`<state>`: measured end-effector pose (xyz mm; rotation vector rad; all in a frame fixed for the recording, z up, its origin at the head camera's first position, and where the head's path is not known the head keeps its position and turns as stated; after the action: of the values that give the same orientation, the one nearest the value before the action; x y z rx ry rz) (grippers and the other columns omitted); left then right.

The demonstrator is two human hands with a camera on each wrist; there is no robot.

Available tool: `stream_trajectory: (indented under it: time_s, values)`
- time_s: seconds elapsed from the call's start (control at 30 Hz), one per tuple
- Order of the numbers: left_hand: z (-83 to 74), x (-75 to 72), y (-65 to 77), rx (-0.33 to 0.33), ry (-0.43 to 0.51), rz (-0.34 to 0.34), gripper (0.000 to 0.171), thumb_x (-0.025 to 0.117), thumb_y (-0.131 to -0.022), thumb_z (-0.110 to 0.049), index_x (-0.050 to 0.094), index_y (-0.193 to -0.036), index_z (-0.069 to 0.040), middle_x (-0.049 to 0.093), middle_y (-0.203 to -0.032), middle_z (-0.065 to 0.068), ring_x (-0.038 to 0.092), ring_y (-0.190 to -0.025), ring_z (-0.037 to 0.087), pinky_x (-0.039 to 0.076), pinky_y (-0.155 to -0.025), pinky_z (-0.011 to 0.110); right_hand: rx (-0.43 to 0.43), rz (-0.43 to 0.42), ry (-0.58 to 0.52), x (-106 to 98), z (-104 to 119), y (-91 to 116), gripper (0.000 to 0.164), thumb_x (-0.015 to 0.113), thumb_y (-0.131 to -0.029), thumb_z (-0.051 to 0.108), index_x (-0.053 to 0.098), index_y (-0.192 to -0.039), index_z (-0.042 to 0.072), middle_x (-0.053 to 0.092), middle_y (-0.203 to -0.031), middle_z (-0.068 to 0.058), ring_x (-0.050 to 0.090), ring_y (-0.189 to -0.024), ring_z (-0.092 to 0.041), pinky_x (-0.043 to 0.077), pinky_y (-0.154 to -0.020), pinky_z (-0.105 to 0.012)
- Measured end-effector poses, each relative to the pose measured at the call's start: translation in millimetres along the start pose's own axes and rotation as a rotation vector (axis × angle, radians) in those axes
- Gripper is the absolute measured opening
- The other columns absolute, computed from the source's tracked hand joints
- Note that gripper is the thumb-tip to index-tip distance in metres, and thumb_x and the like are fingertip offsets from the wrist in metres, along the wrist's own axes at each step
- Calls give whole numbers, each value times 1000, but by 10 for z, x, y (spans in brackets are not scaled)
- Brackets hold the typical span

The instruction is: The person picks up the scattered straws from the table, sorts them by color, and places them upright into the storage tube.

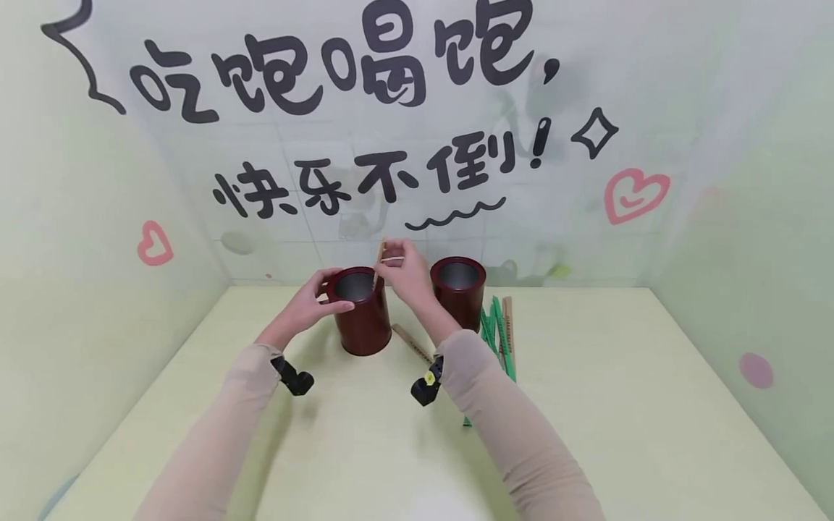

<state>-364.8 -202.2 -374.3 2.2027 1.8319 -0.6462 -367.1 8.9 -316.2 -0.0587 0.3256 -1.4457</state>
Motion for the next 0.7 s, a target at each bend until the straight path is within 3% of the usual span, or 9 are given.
stream_trajectory:
  time_s: [0.3,0.57,0.7]
  values:
    - [-3,-36,-25,-2,-35,2,81,78,-87,-25,32,-152,-9,40,-152,16,42,-140,38,41,-113,54,13,14,-40,-285,-30,173,40,66,-93,6,54,-130,-1,63,-126,-25,64,-114,-34,53,-101,-41]
    - [-12,-26,31,-11,-6,13,81,77,-87,-21,30,-152,-5,37,-154,19,40,-141,40,38,-116,54,57,100,-79,-416,-239,427,41,65,-92,4,52,-130,-6,62,-125,-27,65,-93,-9,58,-87,-25]
    - [-38,-12,15,-7,-9,14,81,77,-88,-22,30,-152,-7,37,-154,18,39,-142,40,38,-116,55,87,153,-52,-504,-354,545,39,64,-93,7,53,-129,-5,61,-126,-27,67,-94,-14,59,-86,-28]
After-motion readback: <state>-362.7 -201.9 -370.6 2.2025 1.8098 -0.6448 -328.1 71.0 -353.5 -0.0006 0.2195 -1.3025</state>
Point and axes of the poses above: each hand's wrist, its own y-axis away from the middle knuckle, its own x-axis out of the palm, z = x × y, the point moved 4 cm from there along -y, towards the middle knuckle
